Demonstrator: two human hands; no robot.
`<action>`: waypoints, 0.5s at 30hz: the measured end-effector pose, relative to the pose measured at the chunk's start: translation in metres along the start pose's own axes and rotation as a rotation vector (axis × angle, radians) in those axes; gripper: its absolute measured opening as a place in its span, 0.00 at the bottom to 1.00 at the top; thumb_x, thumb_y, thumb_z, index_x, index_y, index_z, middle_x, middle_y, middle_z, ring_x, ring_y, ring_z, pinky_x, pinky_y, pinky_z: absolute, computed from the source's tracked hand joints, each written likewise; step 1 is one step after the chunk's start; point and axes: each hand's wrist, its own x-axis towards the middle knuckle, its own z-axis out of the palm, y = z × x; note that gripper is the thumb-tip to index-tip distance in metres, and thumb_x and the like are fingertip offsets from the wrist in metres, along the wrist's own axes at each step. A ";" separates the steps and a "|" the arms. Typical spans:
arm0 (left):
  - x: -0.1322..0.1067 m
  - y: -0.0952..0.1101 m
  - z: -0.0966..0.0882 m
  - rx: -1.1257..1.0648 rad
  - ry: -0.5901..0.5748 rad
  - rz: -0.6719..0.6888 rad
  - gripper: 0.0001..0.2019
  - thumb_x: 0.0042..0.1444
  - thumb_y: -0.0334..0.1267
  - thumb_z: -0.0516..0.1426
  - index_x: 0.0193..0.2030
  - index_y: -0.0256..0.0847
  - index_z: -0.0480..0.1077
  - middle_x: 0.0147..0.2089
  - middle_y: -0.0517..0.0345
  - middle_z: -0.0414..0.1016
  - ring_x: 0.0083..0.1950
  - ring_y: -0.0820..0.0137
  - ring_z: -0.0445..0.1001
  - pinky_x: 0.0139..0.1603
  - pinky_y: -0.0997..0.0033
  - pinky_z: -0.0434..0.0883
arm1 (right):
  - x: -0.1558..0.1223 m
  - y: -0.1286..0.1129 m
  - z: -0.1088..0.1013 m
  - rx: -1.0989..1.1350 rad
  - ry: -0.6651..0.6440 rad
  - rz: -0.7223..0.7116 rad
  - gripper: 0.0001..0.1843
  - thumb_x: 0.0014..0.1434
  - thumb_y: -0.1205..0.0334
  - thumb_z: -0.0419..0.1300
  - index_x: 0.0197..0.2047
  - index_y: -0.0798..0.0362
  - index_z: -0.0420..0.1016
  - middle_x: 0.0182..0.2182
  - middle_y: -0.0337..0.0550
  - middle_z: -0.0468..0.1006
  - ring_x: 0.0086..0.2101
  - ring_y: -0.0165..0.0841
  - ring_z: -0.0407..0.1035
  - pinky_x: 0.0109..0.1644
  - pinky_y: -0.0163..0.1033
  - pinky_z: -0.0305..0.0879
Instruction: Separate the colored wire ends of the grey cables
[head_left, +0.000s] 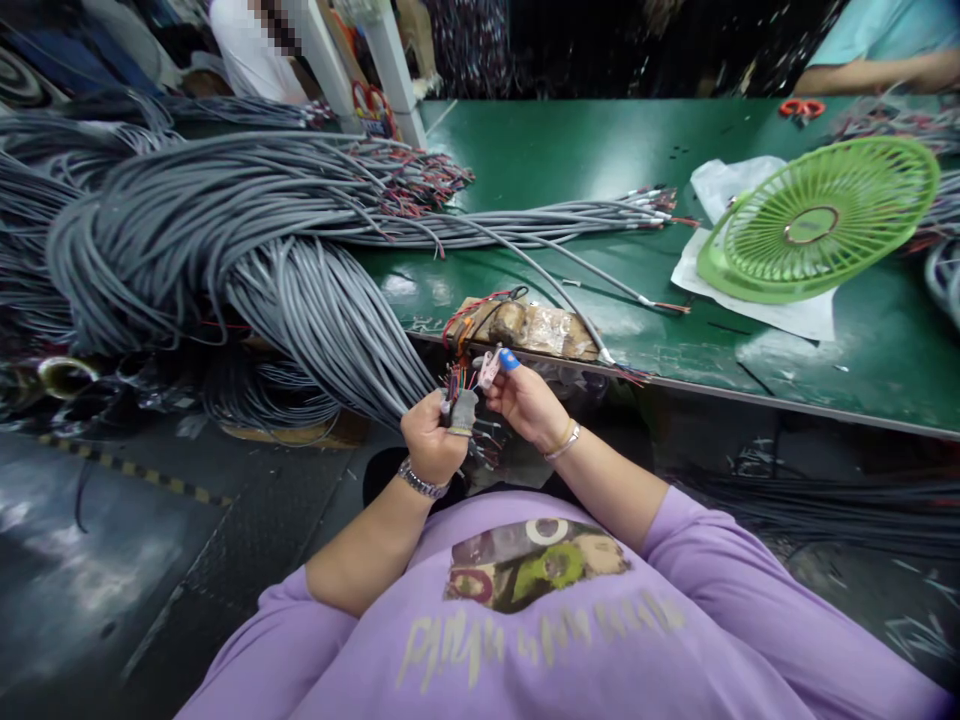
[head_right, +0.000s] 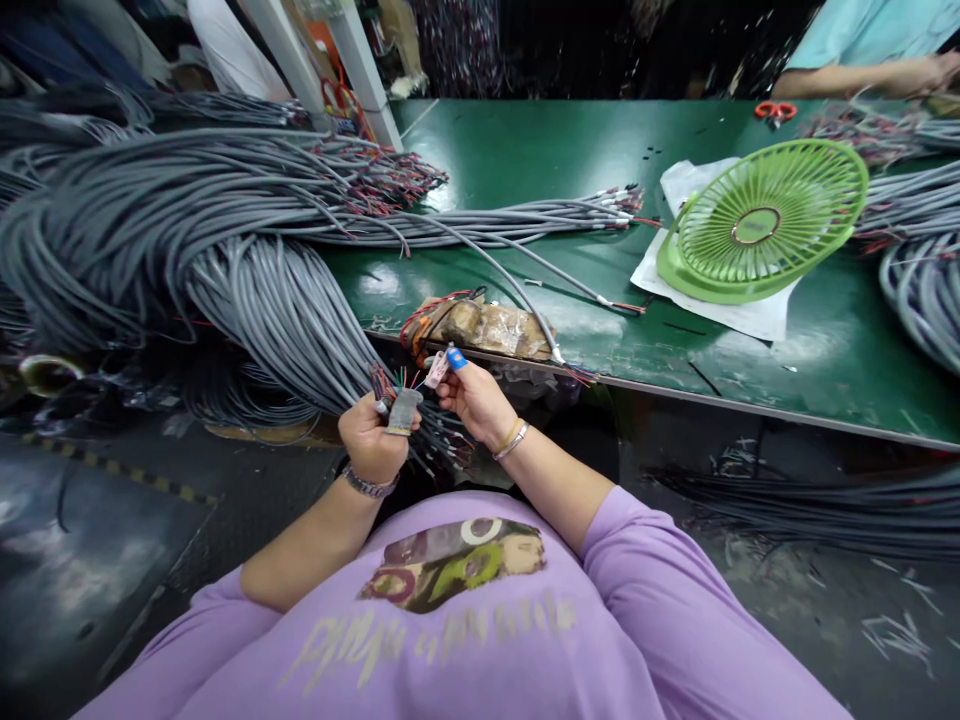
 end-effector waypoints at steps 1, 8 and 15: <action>0.000 -0.001 0.000 0.027 0.000 0.011 0.10 0.52 0.43 0.61 0.24 0.40 0.71 0.20 0.62 0.70 0.21 0.75 0.68 0.25 0.75 0.67 | 0.000 0.000 0.001 0.017 0.010 0.012 0.21 0.52 0.43 0.67 0.33 0.54 0.74 0.24 0.35 0.71 0.23 0.23 0.60 0.25 0.30 0.56; 0.002 0.010 0.001 0.115 -0.025 0.016 0.12 0.50 0.42 0.62 0.19 0.42 0.69 0.18 0.62 0.66 0.22 0.74 0.65 0.27 0.73 0.64 | 0.003 -0.001 0.007 0.115 0.085 0.036 0.17 0.53 0.49 0.69 0.30 0.55 0.73 0.22 0.34 0.70 0.23 0.23 0.58 0.26 0.30 0.56; -0.002 0.009 -0.001 0.077 -0.034 -0.026 0.10 0.48 0.41 0.63 0.20 0.42 0.71 0.18 0.62 0.69 0.21 0.74 0.66 0.27 0.73 0.66 | 0.001 0.002 0.003 0.155 0.056 0.092 0.20 0.55 0.43 0.64 0.33 0.53 0.74 0.24 0.35 0.73 0.24 0.25 0.61 0.28 0.31 0.59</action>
